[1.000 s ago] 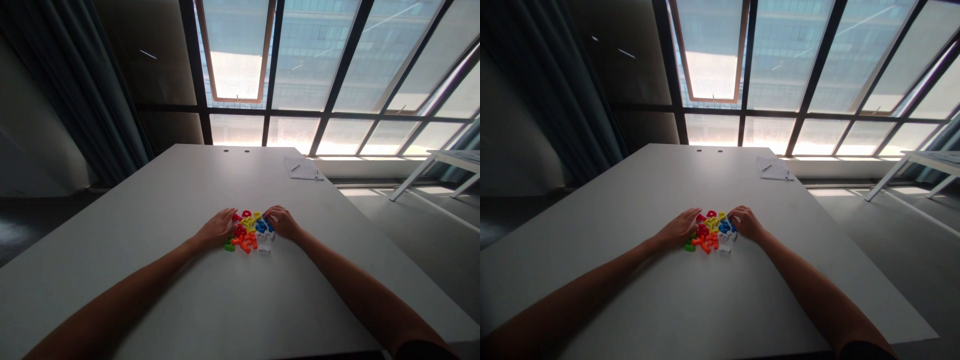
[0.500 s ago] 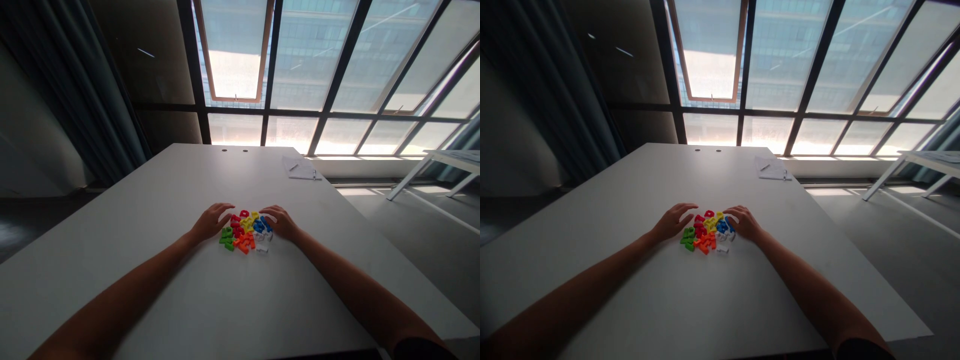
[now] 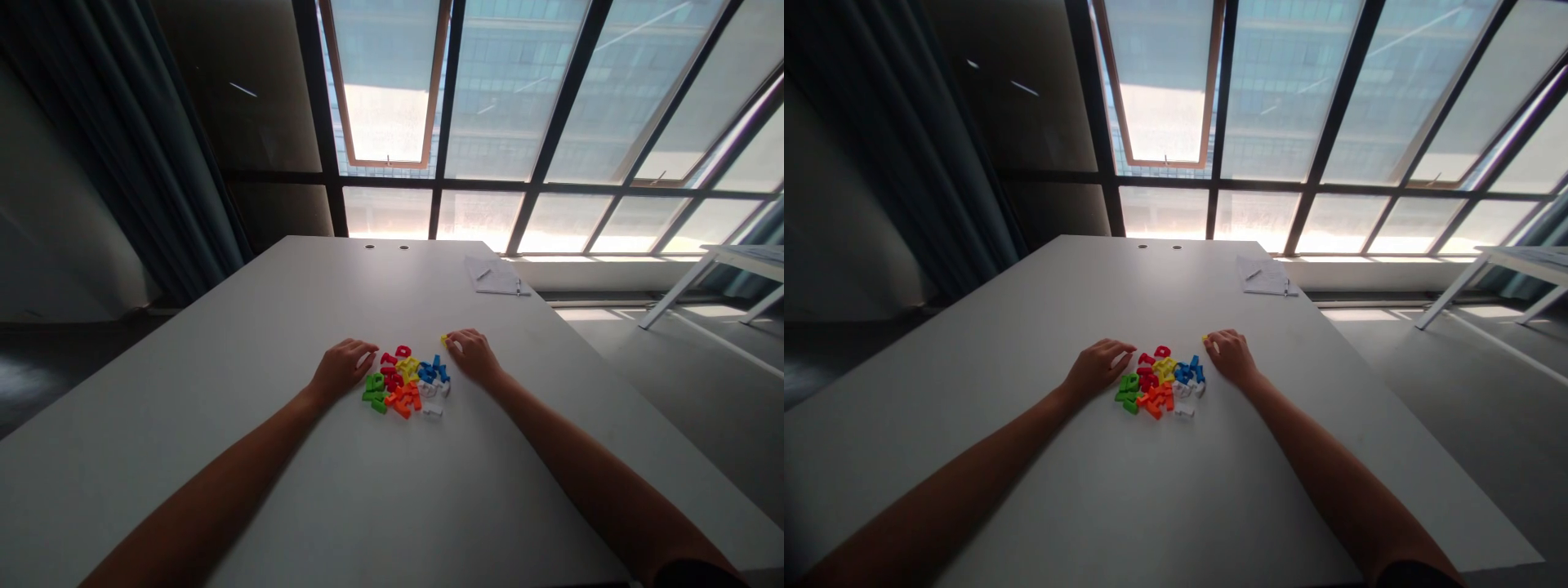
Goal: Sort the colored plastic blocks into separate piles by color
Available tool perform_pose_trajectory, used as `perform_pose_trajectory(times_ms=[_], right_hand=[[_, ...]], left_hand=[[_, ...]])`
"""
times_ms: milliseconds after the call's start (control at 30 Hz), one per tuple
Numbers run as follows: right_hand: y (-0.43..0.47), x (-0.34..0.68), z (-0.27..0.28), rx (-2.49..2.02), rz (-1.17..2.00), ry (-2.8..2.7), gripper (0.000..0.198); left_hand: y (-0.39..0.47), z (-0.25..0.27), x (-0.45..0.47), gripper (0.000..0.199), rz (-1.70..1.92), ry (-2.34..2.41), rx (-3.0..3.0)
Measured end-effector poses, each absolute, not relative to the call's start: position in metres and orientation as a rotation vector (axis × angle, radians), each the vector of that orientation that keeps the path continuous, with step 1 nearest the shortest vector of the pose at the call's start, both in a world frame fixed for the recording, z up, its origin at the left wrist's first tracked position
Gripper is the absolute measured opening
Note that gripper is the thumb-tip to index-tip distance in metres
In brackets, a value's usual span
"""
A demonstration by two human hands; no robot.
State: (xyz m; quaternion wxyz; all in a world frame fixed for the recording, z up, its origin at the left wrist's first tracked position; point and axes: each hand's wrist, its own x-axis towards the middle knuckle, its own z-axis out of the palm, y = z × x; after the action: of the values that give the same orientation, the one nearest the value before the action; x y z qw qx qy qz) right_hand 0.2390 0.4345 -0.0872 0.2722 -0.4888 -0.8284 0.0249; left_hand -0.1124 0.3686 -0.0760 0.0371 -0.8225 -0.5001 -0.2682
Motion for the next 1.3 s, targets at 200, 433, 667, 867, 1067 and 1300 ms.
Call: perform_pose_trajectory(times_ms=[200, 433, 667, 867, 1067, 1300], right_hand=[[0.446, 0.256, -0.094, -1.435, -0.075, -2.177, 0.012], [0.445, 0.257, -0.097, -1.338, -0.105, -2.158, 0.017], [0.435, 0.25, -0.09, -1.44, -0.163, -2.258, 0.024], [0.446, 0.25, -0.09, -1.549, -0.129, -2.334, 0.039], [0.479, 0.246, -0.09, -1.677, -0.061, -2.401, 0.058], [0.529, 0.235, -0.088, -1.851, -0.035, -2.392, 0.068]], left_hand=[[0.37, -0.078, -0.113, 0.03, -0.826, -1.582, -2.524], [0.37, -0.08, -0.114, 0.033, -0.786, -1.602, -2.549], [0.37, -0.078, -0.113, 0.034, -0.752, -1.622, -2.558], [0.372, -0.078, -0.111, 0.036, -0.753, -1.663, -2.532], [0.373, -0.076, -0.11, 0.033, -0.764, -1.67, -2.551], [0.371, -0.075, -0.109, 0.033, -0.745, -1.706, -2.542]])
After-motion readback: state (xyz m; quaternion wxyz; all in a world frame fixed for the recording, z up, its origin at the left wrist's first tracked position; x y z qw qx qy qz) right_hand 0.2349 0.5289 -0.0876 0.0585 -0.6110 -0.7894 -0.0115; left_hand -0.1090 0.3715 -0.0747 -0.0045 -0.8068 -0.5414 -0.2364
